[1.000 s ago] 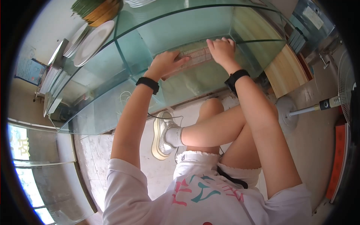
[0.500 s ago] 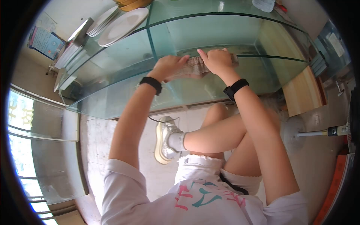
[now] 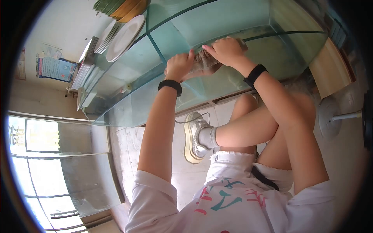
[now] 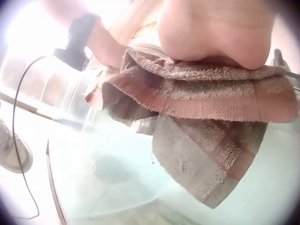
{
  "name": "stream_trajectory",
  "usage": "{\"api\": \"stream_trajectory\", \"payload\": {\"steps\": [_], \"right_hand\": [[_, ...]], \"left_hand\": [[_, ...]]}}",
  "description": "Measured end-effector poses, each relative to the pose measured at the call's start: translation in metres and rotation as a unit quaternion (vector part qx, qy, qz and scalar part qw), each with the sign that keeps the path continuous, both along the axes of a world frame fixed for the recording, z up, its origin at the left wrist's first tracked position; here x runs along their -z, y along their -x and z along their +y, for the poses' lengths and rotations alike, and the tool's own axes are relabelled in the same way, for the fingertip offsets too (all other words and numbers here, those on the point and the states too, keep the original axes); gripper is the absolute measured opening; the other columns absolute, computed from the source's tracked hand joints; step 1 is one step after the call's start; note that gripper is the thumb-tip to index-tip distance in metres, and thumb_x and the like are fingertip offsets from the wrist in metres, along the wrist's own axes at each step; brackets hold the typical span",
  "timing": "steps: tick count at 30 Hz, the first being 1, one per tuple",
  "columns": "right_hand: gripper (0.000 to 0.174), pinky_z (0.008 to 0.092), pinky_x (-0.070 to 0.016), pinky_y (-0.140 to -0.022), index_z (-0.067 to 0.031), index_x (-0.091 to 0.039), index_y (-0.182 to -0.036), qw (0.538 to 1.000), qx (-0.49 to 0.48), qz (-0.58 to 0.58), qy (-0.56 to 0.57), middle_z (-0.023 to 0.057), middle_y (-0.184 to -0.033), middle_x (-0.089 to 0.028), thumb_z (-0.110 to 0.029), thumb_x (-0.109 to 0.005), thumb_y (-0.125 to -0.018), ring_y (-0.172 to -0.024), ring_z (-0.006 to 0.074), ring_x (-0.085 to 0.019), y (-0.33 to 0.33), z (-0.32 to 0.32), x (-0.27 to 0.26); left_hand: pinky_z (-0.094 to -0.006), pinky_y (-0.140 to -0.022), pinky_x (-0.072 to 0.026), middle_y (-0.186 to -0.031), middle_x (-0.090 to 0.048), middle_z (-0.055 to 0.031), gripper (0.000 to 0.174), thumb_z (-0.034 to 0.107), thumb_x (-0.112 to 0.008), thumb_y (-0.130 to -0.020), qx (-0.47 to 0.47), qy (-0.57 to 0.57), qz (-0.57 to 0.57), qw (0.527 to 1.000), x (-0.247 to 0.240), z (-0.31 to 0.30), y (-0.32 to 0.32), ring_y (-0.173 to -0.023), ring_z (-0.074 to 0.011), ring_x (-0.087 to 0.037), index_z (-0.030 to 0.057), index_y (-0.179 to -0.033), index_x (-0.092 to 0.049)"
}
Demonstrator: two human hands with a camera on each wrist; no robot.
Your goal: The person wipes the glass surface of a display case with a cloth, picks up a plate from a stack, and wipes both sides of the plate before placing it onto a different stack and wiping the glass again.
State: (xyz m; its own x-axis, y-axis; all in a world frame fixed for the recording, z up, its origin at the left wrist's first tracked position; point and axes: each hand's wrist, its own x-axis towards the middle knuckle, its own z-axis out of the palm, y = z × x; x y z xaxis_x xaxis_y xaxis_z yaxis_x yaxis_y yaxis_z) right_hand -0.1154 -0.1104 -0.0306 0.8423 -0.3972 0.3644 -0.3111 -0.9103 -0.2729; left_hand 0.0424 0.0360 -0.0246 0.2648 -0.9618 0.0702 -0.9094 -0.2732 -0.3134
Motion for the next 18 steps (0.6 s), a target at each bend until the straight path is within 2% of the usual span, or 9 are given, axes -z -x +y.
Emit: {"api": "stream_trajectory", "payload": {"steps": [2,3,4,5,7,8,10,14,18], "right_hand": [[0.059,0.0423,-0.0457,-0.075,-0.0039,-0.067,-0.068,0.993,-0.047,-0.097,0.040,0.0137,-0.069,-0.065,-0.048,-0.037,-0.093,-0.071,0.0311,-0.062,0.000,-0.006,0.010],[0.059,0.0423,-0.0457,-0.075,-0.0039,-0.067,-0.068,0.994,-0.042,-0.098,0.037,0.0137,-0.069,-0.065,-0.048,-0.037,-0.093,-0.071,0.0311,-0.062,0.003,-0.008,0.011],[0.055,0.0420,-0.0446,-0.079,-0.0034,-0.066,-0.074,0.990,-0.062,-0.113,0.047,0.0138,-0.074,-0.065,-0.046,-0.039,-0.093,-0.075,0.0307,-0.062,0.005,-0.009,0.013],[0.051,0.0416,-0.0434,-0.082,-0.0030,-0.066,-0.079,0.987,-0.082,-0.129,0.056,0.0139,-0.078,-0.066,-0.045,-0.041,-0.093,-0.079,0.0302,-0.062,0.008,-0.011,0.014],[0.045,0.0413,-0.0431,-0.083,-0.0037,-0.064,-0.079,0.988,-0.079,-0.125,0.048,0.0134,-0.081,-0.065,-0.042,-0.043,-0.093,-0.082,0.0304,-0.061,0.015,-0.012,0.012],[0.040,0.0410,-0.0427,-0.083,-0.0044,-0.061,-0.079,0.989,-0.083,-0.118,0.040,0.0129,-0.084,-0.064,-0.038,-0.045,-0.093,-0.085,0.0305,-0.060,0.018,-0.013,0.011],[0.039,0.0415,-0.0437,-0.082,-0.0048,-0.062,-0.080,0.991,-0.067,-0.116,0.013,0.0124,-0.085,-0.064,-0.038,-0.045,-0.092,-0.084,0.0313,-0.060,0.026,-0.018,0.007],[0.036,0.0432,-0.0467,-0.077,-0.0057,-0.065,-0.087,0.992,-0.051,-0.062,-0.102,0.0121,-0.086,-0.066,-0.037,-0.047,-0.092,-0.084,0.0338,-0.061,0.039,-0.038,-0.003],[0.028,0.0413,-0.0483,-0.076,-0.0055,-0.067,-0.097,0.984,-0.086,-0.035,-0.153,0.0135,-0.089,-0.066,-0.029,-0.054,-0.088,-0.085,0.0334,-0.061,0.048,-0.038,-0.016]], "left_hand": [[-0.0452,-0.068,-0.0506,-0.093,-0.063,-0.0111,0.040,0.020,-0.043,-0.091,-0.047,-0.006,0.027,0.999,0.008,-0.001,-0.004,-0.084,-0.0327,-0.062,0.0129,-0.130,-0.042],[-0.0465,-0.076,-0.0480,-0.094,-0.064,-0.0164,0.036,0.033,-0.034,-0.093,-0.041,0.027,0.049,0.998,0.004,0.001,0.000,-0.087,-0.0372,-0.061,0.0083,-0.111,-0.054],[-0.0477,-0.085,-0.0454,-0.095,-0.065,-0.0217,0.058,0.046,-0.026,-0.094,-0.034,0.060,0.071,0.995,-0.001,0.000,0.005,-0.089,-0.0418,-0.060,0.0038,-0.091,-0.067],[-0.0477,-0.085,-0.0454,-0.095,-0.065,-0.0217,0.058,0.046,-0.026,-0.094,-0.028,0.057,0.070,0.996,-0.002,-0.002,0.006,-0.089,-0.0418,-0.060,0.0038,-0.091,-0.067],[-0.0491,-0.081,-0.0462,-0.093,-0.065,-0.0213,0.052,0.043,-0.028,-0.094,-0.116,0.063,0.120,0.984,-0.004,-0.006,0.004,-0.087,-0.0408,-0.061,0.0071,-0.099,-0.065],[-0.0491,-0.081,-0.0462,-0.093,-0.065,-0.0213,0.052,0.043,-0.028,-0.094,-0.110,0.061,0.117,0.985,-0.003,-0.007,0.004,-0.087,-0.0408,-0.061,0.0071,-0.099,-0.065],[-0.0485,-0.079,-0.0461,-0.091,-0.065,-0.0199,0.050,0.043,-0.029,-0.095,-0.180,0.084,0.144,0.969,-0.014,-0.004,0.021,-0.087,-0.0393,-0.061,0.0067,-0.098,-0.064],[-0.0479,-0.076,-0.0455,-0.085,-0.064,-0.0182,0.046,0.041,-0.031,-0.095,-0.176,0.154,0.140,0.962,-0.014,0.003,0.043,-0.084,-0.0388,-0.060,0.0069,-0.095,-0.062],[-0.0455,-0.080,-0.0432,-0.084,-0.062,-0.0156,0.039,0.037,-0.036,-0.095,-0.092,0.208,0.153,0.962,-0.009,0.011,0.041,-0.085,-0.0363,-0.058,0.0065,-0.093,-0.060]]}}
